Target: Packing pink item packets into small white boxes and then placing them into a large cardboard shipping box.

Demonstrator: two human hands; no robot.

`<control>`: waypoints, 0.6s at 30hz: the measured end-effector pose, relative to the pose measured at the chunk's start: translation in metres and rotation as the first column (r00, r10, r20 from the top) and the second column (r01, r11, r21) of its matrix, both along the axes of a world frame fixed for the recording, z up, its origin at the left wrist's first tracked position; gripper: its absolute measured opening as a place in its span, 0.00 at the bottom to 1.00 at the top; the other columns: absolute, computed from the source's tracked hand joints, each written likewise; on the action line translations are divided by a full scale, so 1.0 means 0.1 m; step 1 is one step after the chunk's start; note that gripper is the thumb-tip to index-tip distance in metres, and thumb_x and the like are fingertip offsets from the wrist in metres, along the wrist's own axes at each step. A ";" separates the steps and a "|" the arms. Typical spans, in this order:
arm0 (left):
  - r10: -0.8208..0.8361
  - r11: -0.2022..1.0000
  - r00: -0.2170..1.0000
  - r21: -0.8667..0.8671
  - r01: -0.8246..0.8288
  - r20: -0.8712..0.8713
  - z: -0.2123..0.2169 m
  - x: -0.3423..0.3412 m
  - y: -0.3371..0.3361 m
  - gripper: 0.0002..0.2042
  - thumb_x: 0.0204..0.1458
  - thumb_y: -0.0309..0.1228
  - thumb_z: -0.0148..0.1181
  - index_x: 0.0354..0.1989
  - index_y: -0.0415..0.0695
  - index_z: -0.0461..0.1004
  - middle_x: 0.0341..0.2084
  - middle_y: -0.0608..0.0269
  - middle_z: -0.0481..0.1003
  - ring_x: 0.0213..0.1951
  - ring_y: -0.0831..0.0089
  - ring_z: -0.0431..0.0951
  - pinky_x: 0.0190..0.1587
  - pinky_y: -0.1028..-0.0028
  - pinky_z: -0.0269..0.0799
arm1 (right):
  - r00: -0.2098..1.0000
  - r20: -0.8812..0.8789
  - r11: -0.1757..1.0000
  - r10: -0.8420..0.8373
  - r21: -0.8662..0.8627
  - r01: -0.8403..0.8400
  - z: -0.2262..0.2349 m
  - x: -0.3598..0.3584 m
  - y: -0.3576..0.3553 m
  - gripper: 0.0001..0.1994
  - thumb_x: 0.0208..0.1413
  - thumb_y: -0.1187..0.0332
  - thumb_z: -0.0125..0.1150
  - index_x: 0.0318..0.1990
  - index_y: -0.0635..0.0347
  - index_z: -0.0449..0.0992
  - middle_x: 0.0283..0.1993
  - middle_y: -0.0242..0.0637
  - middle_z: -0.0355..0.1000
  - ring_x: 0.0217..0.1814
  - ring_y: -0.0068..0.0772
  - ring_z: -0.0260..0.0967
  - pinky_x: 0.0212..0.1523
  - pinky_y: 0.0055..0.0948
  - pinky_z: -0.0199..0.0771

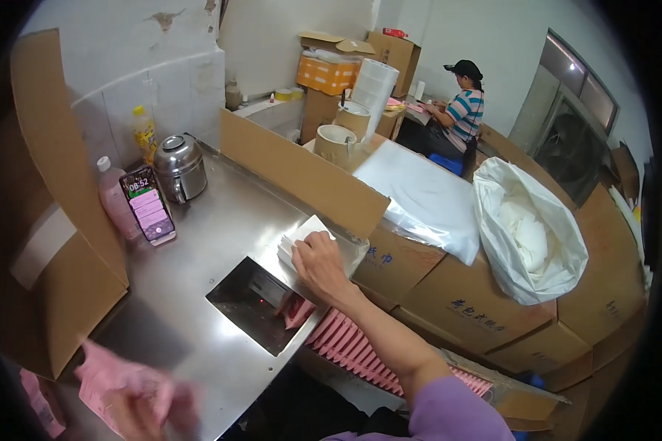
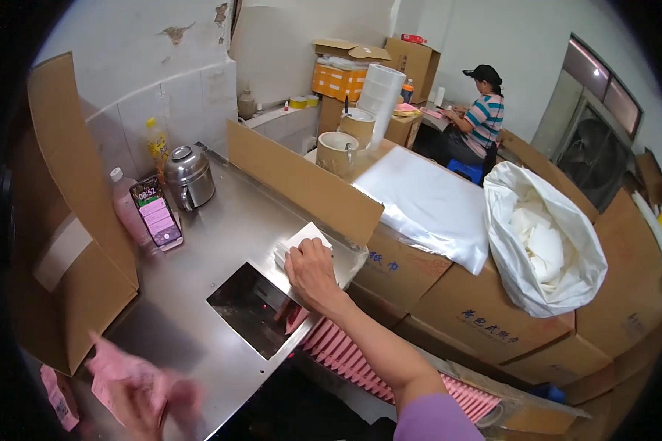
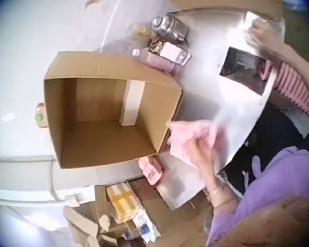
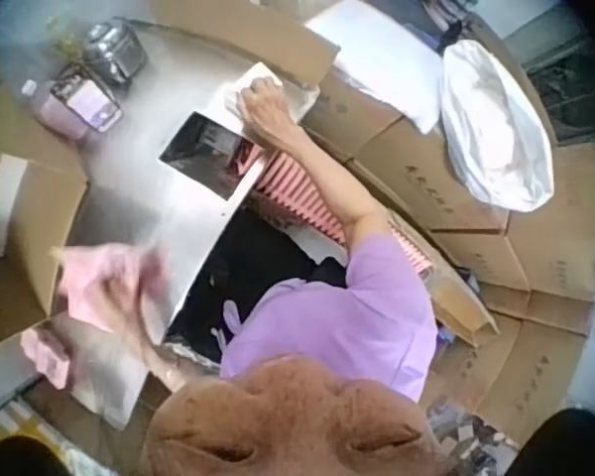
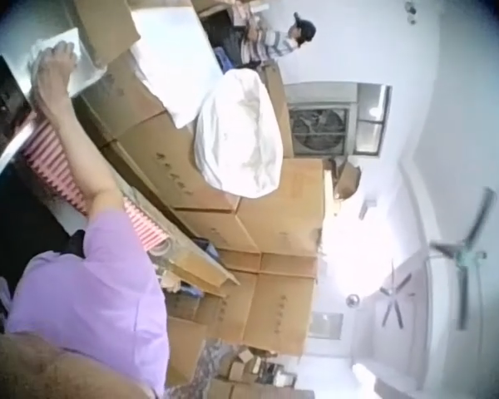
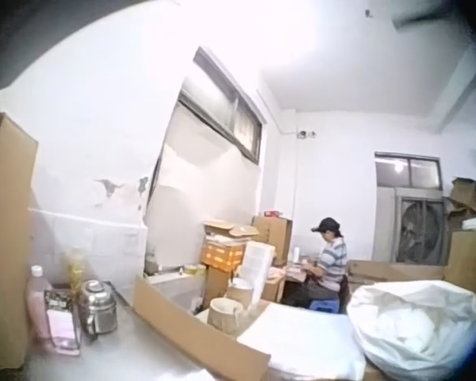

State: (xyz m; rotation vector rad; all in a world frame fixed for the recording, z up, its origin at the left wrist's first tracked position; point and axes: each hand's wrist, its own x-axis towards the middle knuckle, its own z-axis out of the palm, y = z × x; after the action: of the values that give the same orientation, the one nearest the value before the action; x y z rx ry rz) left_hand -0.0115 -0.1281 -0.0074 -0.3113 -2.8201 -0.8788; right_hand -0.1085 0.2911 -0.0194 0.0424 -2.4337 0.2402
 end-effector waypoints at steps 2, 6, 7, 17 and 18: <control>-0.055 0.972 0.998 0.227 0.061 -0.036 0.13 0.14 0.45 0.14 0.50 0.23 0.59 0.46 0.38 0.72 0.39 0.42 0.70 0.39 0.45 0.71 0.45 0.57 0.68 | 0.998 -0.050 0.999 0.044 -0.025 -0.046 0.01 0.02 0.04 0.10 0.52 0.71 0.59 0.40 0.65 0.78 0.37 0.43 0.69 0.46 0.45 0.66 0.46 0.42 0.65; -0.276 0.960 0.958 -0.066 0.272 -0.070 -0.10 0.13 1.07 0.13 0.48 0.24 0.60 0.43 0.38 0.72 0.44 0.42 0.69 0.48 0.43 0.69 0.52 0.53 0.65 | 0.977 -0.200 0.996 0.076 -0.035 -0.085 -0.01 0.05 0.14 0.19 0.47 0.75 0.56 0.49 0.68 0.76 0.42 0.48 0.72 0.47 0.47 0.68 0.45 0.42 0.67; -0.282 0.958 0.959 -0.047 0.283 0.028 -0.06 0.15 1.12 0.15 0.46 0.25 0.61 0.45 0.38 0.72 0.48 0.41 0.68 0.53 0.42 0.68 0.54 0.51 0.64 | 0.949 -0.276 0.982 0.150 -0.070 -0.175 -0.03 0.04 0.00 0.20 0.46 0.77 0.56 0.51 0.68 0.75 0.44 0.49 0.72 0.46 0.49 0.69 0.46 0.45 0.68; -0.105 0.965 0.989 -0.253 0.075 -0.108 -0.27 0.13 0.97 0.42 0.42 0.42 0.65 0.67 0.37 0.58 0.68 0.39 0.54 0.68 0.38 0.53 0.65 0.42 0.47 | 0.763 0.283 0.759 0.582 0.150 -0.634 -0.06 0.67 -1.47 0.16 0.49 0.67 0.57 0.45 0.63 0.75 0.42 0.42 0.71 0.49 0.41 0.71 0.68 0.70 0.51; -0.093 0.968 0.976 -0.249 0.043 -0.194 -0.30 0.14 1.07 0.45 0.41 0.44 0.65 0.69 0.38 0.56 0.70 0.40 0.52 0.71 0.39 0.50 0.66 0.40 0.45 | 0.769 0.353 0.752 0.532 0.222 -0.621 -0.10 0.51 -1.56 0.12 0.48 0.68 0.57 0.40 0.63 0.74 0.40 0.40 0.71 0.47 0.40 0.71 0.67 0.71 0.50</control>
State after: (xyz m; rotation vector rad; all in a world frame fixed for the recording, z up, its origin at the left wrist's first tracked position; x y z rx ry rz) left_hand 0.0020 -0.0215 -0.0369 -0.5045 -2.7359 -0.4776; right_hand -0.0573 0.1353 -0.0290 1.0017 -2.6389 0.1127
